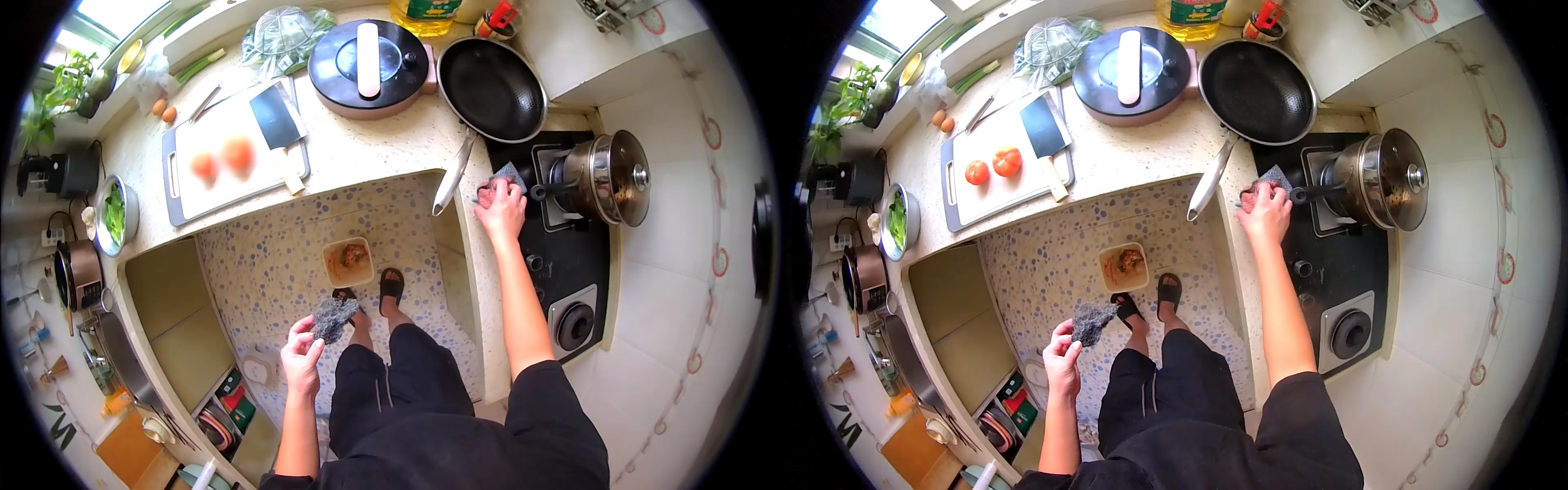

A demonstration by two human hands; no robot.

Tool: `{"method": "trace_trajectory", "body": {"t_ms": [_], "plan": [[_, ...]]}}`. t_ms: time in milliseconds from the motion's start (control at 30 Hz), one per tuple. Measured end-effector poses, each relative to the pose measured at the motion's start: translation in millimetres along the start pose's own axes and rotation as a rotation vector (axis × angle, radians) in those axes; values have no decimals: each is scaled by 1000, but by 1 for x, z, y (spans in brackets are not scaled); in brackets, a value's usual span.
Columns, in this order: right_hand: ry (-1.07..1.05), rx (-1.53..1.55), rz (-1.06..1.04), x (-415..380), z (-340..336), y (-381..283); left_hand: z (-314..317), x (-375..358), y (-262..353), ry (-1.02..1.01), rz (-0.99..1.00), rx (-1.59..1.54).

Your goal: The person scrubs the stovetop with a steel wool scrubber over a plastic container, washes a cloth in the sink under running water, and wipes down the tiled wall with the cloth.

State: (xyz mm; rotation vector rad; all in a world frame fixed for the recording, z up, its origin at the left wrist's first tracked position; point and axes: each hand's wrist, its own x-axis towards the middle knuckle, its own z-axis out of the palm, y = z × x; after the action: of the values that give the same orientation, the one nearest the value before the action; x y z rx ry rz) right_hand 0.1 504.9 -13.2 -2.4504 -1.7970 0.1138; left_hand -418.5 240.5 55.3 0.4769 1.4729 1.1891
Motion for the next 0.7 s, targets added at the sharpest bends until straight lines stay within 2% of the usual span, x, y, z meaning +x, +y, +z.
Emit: {"method": "trace_trajectory", "body": {"t_ms": [100, 200, 233, 300, 367, 433, 467, 500, 600, 700], "plan": [[97, 110, 9, 5, 6, 11, 1, 0, 5, 2, 17, -13], [204, 420, 0, 0, 13, 25, -1, -3, 12, 25, 34, -32], [234, 485, 23, -4, 13, 26, -3, -4, 14, 34, 41, -41], [276, 819, 129, -11, 25, 38, -11, -4, 17, 49, 50, -60], [303, 878, 217, -24, 17, 47, -18, -8, 18, 78, 62, -91], [469, 893, 262, -42, 10, 45, -25, -10, 20, 107, 67, -171], [478, 1080, 331, -54, -3, 31, -27, -11, 24, 125, 62, -194], [483, 1267, 403, -67, -18, 13, -30, -12, 29, 142, 60, -218], [296, 1393, 486, -112, -28, -13, -51, -11, 31, 174, 80, -278], [92, 1499, 581, -166, -38, -74, -81, -6, 35, 220, 94, -313]]}}
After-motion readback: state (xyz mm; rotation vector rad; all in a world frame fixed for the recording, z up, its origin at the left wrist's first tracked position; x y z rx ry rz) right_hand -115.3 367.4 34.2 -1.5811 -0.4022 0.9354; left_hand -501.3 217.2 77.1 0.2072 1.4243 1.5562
